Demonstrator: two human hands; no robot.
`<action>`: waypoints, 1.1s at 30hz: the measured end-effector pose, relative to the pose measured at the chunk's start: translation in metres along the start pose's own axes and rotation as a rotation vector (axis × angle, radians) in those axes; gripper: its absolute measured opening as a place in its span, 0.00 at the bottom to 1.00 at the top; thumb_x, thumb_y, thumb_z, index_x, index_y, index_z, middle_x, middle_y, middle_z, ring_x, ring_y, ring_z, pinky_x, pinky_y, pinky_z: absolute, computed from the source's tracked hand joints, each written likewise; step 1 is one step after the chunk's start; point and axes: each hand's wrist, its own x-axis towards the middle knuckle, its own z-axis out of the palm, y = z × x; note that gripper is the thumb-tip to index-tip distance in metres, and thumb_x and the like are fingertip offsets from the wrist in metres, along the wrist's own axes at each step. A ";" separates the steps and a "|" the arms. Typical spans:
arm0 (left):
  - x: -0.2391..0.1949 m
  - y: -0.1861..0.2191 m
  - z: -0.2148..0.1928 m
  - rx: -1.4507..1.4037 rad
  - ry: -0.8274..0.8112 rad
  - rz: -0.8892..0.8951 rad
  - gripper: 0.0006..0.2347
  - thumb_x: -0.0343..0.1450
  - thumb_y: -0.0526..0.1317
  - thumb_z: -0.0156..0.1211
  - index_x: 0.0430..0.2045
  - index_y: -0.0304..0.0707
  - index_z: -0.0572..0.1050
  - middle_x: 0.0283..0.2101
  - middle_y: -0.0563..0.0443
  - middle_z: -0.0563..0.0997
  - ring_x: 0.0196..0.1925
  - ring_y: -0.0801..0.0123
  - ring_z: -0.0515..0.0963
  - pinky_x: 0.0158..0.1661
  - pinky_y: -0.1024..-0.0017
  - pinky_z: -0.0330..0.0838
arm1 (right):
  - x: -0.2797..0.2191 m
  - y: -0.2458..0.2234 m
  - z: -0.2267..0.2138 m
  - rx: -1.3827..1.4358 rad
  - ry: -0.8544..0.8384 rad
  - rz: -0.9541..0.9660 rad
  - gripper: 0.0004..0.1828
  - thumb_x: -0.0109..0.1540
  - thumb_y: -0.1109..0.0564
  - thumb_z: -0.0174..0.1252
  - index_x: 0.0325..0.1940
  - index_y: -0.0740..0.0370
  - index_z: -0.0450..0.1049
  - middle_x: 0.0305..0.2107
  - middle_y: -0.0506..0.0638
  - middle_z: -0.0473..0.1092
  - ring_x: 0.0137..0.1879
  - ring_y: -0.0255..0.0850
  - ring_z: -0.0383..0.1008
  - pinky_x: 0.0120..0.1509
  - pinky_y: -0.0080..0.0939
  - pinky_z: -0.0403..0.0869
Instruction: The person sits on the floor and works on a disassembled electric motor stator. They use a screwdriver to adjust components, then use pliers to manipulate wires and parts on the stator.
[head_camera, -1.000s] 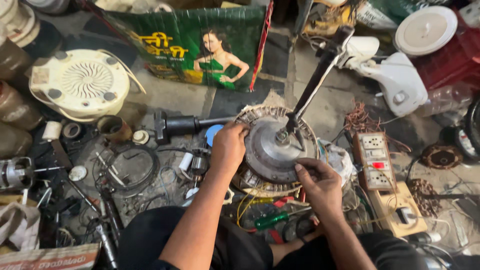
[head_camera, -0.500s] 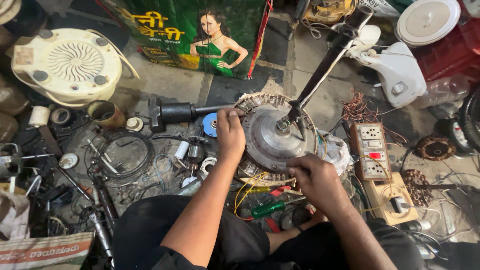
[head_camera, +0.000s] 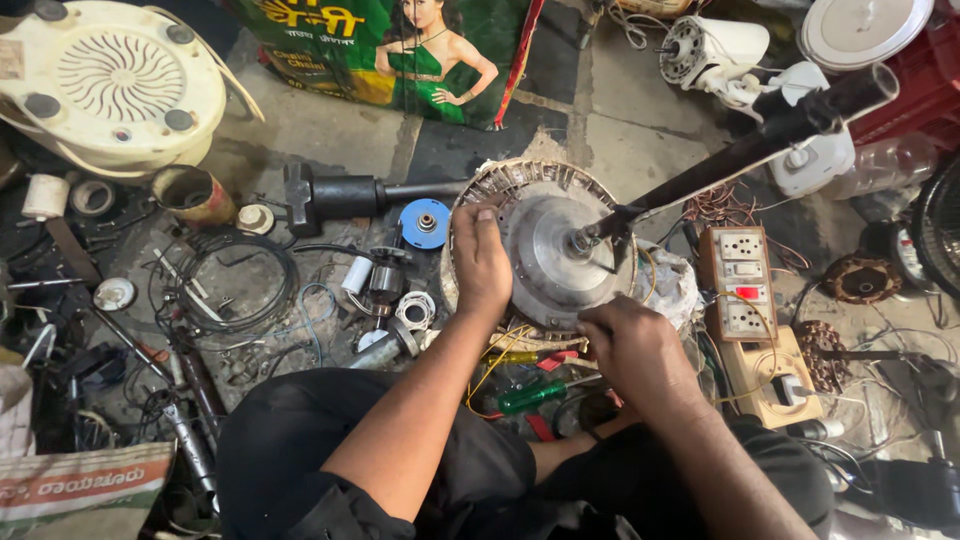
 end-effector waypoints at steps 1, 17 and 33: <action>0.001 0.000 0.000 -0.015 -0.001 -0.001 0.11 0.79 0.39 0.43 0.46 0.30 0.71 0.49 0.42 0.79 0.52 0.61 0.77 0.57 0.65 0.69 | -0.001 -0.001 0.000 -0.007 0.000 0.026 0.08 0.58 0.56 0.63 0.38 0.61 0.82 0.33 0.57 0.77 0.43 0.55 0.78 0.50 0.51 0.75; -0.001 -0.006 0.001 -0.025 0.011 -0.047 0.10 0.80 0.38 0.42 0.44 0.32 0.70 0.47 0.42 0.77 0.50 0.63 0.74 0.55 0.66 0.68 | 0.002 -0.030 -0.002 -0.302 -0.051 0.060 0.15 0.63 0.48 0.50 0.39 0.64 0.71 0.26 0.62 0.75 0.34 0.58 0.79 0.33 0.56 0.76; -0.002 0.001 0.001 -0.018 -0.024 0.034 0.10 0.80 0.39 0.41 0.46 0.31 0.69 0.49 0.43 0.77 0.51 0.62 0.75 0.56 0.65 0.68 | 0.006 -0.017 0.005 -0.377 -0.177 -0.019 0.14 0.67 0.48 0.48 0.41 0.61 0.71 0.32 0.60 0.75 0.42 0.57 0.78 0.43 0.55 0.78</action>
